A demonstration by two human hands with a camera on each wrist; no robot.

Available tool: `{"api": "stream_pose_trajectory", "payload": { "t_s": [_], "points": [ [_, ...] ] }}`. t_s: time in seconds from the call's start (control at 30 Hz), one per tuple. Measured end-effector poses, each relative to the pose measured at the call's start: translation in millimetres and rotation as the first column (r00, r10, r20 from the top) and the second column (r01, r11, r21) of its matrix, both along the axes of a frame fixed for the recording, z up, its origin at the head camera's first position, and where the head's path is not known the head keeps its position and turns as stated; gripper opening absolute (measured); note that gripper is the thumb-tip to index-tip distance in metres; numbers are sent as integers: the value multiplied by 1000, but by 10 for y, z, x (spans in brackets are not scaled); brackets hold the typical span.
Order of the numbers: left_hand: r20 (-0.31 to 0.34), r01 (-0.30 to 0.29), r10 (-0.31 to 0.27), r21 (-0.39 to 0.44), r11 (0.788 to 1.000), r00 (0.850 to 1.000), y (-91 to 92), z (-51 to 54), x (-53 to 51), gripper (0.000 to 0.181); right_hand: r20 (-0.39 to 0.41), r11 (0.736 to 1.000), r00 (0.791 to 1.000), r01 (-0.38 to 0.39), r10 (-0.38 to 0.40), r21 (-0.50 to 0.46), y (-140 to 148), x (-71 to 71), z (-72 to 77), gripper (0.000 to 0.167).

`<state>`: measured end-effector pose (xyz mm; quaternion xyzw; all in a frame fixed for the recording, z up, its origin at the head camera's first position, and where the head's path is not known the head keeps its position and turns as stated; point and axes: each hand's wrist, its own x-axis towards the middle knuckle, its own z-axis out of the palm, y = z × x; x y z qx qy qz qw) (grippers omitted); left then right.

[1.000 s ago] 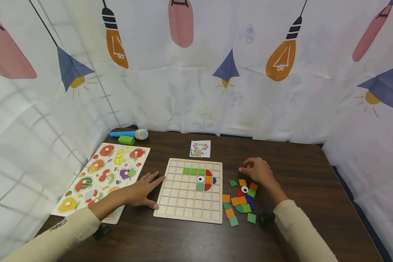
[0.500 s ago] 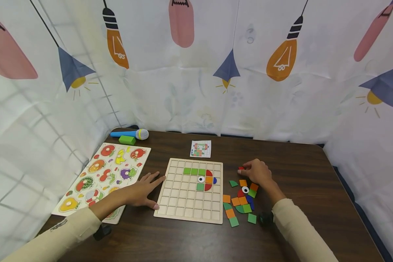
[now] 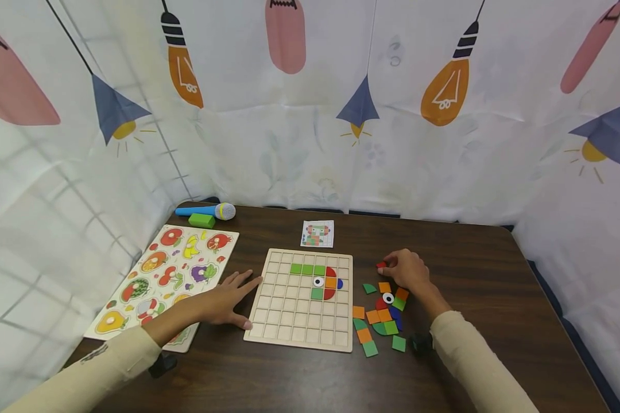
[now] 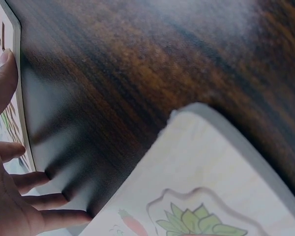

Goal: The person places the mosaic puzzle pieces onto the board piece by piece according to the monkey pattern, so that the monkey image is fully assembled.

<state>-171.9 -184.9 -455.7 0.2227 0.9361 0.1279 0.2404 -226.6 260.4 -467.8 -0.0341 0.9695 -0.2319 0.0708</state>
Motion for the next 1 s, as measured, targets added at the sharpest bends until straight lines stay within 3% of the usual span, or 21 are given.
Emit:
{"api": "stream_pose_trajectory", "payload": {
  "t_s": [0.37, 0.63, 0.83, 1.0],
  "points": [
    [-2, 0, 0, 1, 1000, 1000, 6, 4, -7, 103, -23, 993, 996, -84, 83, -84, -59, -7, -22, 26],
    [-2, -2, 2, 6, 1000, 1000, -6, -9, -1, 102, -27, 988, 993, -119, 117, -101, -124, 1, -53, 32],
    [-6, -3, 3, -4, 1000, 1000, -13, -31, -16, 103, -89, 980, 984, -164, 154, -113, -232, -12, 9, 24],
    [-6, -4, 4, -6, 1000, 1000, -2, -15, -15, 103, -105, 962, 979, -193, 175, -194, -406, -33, 96, 14]
  ]
}}
